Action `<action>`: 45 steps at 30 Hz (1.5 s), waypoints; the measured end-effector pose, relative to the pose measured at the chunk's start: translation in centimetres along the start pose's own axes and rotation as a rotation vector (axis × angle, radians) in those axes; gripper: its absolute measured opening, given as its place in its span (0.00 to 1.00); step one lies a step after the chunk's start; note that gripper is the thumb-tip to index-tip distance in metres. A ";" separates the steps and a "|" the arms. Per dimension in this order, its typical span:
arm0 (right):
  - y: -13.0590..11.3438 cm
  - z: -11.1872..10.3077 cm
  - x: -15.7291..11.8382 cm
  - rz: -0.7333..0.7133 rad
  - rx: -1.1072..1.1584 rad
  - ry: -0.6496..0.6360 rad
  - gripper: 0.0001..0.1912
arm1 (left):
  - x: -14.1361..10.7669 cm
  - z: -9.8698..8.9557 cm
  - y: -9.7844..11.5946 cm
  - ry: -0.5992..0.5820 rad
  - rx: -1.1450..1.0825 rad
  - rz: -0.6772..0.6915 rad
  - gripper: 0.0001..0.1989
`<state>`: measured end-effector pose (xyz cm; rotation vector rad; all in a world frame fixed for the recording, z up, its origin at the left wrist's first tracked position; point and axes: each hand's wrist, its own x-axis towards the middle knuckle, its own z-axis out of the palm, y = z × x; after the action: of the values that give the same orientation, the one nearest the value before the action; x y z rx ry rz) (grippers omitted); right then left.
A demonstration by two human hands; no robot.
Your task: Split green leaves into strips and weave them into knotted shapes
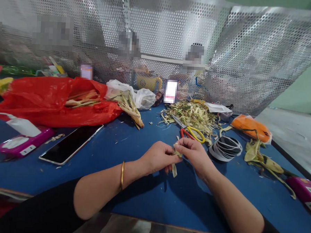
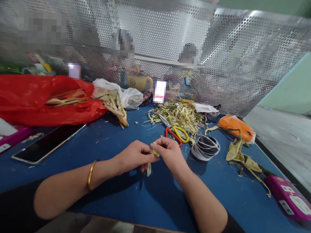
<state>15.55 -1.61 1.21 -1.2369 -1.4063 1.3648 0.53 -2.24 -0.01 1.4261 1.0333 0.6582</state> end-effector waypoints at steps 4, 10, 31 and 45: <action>0.8 0.5 0.1 -0.044 0.039 0.144 0.14 | -0.1 0.0 -0.4 0.016 0.078 0.097 0.15; 1.3 0.6 0.4 -0.099 -0.018 0.220 0.12 | -0.1 0.2 -0.5 0.017 0.009 0.084 0.15; 1.1 1.7 -2.1 -1.322 -1.630 0.256 0.10 | 0.3 -0.8 0.1 0.181 -0.617 -0.169 0.13; 1.0 2.0 -2.1 -1.299 -1.617 0.245 0.12 | 0.1 -0.6 0.7 0.251 -0.630 -0.241 0.13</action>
<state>14.16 -4.10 0.23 -0.7449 -2.3860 -1.0117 0.18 -1.78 0.77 0.6732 1.0458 0.9003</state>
